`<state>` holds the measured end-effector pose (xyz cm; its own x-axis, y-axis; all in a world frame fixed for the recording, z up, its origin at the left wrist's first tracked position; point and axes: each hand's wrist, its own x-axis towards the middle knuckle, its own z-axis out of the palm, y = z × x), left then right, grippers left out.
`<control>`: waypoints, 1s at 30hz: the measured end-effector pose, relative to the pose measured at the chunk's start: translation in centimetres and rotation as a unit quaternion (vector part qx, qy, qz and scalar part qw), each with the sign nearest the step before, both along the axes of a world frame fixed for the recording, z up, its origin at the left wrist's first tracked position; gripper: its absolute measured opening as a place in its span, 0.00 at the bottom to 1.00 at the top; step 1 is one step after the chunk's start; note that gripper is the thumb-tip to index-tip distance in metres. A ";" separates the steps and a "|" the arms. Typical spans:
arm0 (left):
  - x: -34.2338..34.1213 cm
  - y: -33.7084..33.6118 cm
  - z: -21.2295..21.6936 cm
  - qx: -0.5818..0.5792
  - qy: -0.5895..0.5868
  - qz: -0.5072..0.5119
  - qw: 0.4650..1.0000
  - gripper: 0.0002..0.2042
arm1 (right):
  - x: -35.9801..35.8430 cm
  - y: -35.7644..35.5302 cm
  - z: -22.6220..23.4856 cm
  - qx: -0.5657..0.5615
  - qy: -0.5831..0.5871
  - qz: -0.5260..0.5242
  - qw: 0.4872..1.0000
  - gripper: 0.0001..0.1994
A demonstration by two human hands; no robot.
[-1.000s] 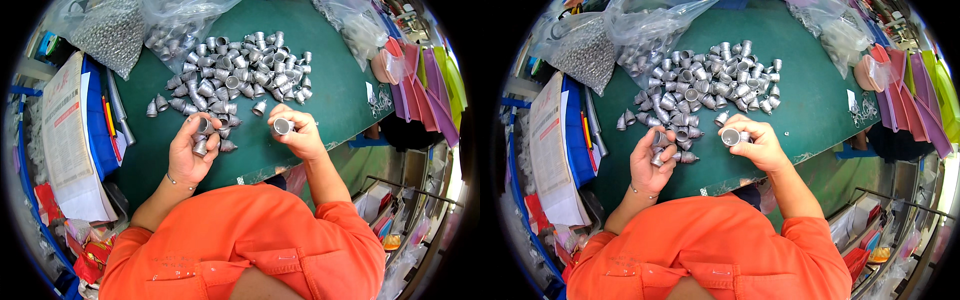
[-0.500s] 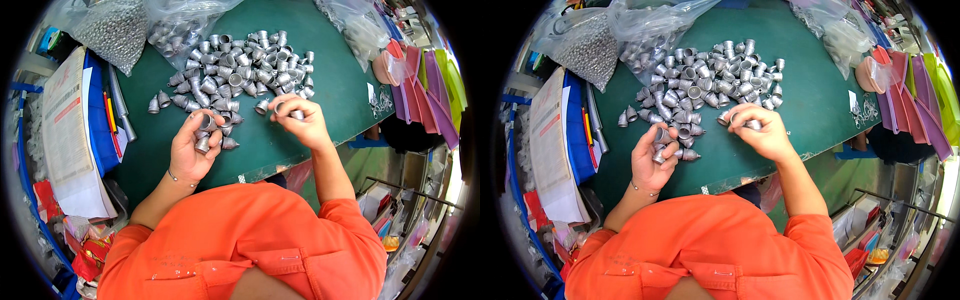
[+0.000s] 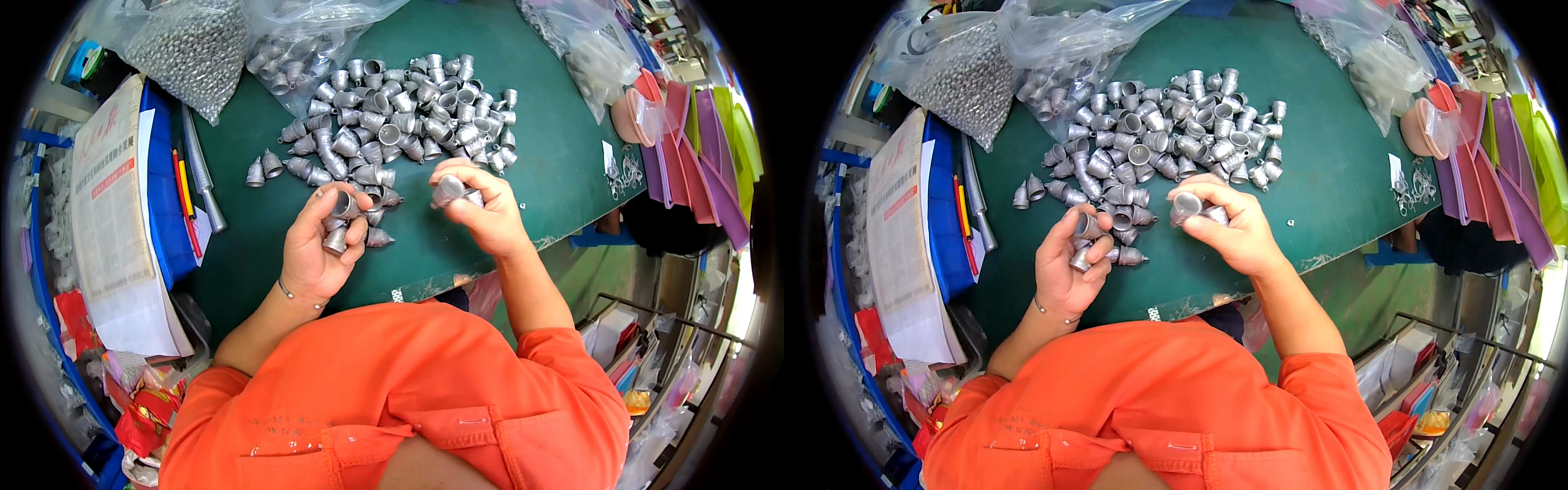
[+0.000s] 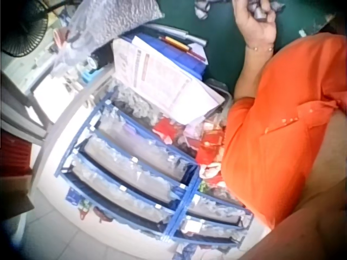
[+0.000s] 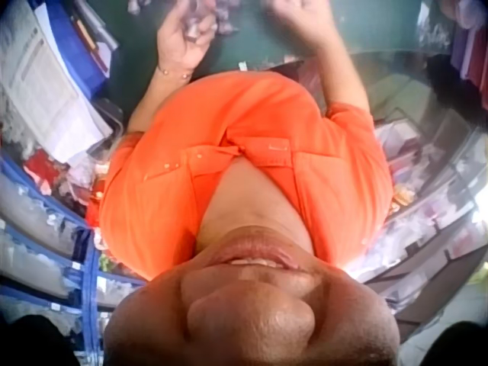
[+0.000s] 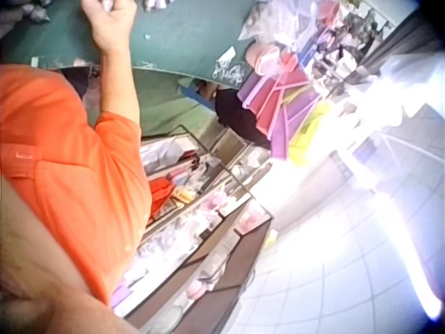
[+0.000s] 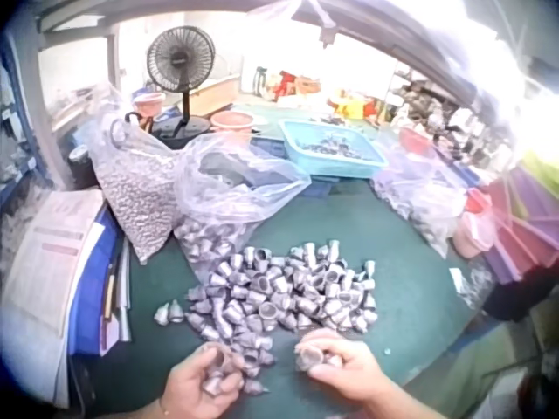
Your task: The person picks up small silver metal bells and tiny metal rings from a pile on a green table. They insert a ring into the top of each bell and then place the assembled bell back onto the table.
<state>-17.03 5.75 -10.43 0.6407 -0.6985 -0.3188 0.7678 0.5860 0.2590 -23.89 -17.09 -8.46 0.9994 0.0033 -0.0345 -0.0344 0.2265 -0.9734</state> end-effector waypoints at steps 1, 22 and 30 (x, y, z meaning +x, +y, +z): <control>0.0 0.0 -0.1 0.000 -0.002 0.000 1.000 0.08 | -0.4 0.3 -0.1 0.172 0.062 0.017 0.983 0.16; -1.3 -5.3 2.9 0.361 -0.780 0.143 0.491 0.05 | -0.7 7.3 -1.7 0.578 0.183 -0.057 0.793 0.19; -1.8 -5.5 2.8 0.303 -0.733 0.141 0.592 0.03 | -10.2 1.7 -1.1 0.626 0.080 -0.143 0.762 0.18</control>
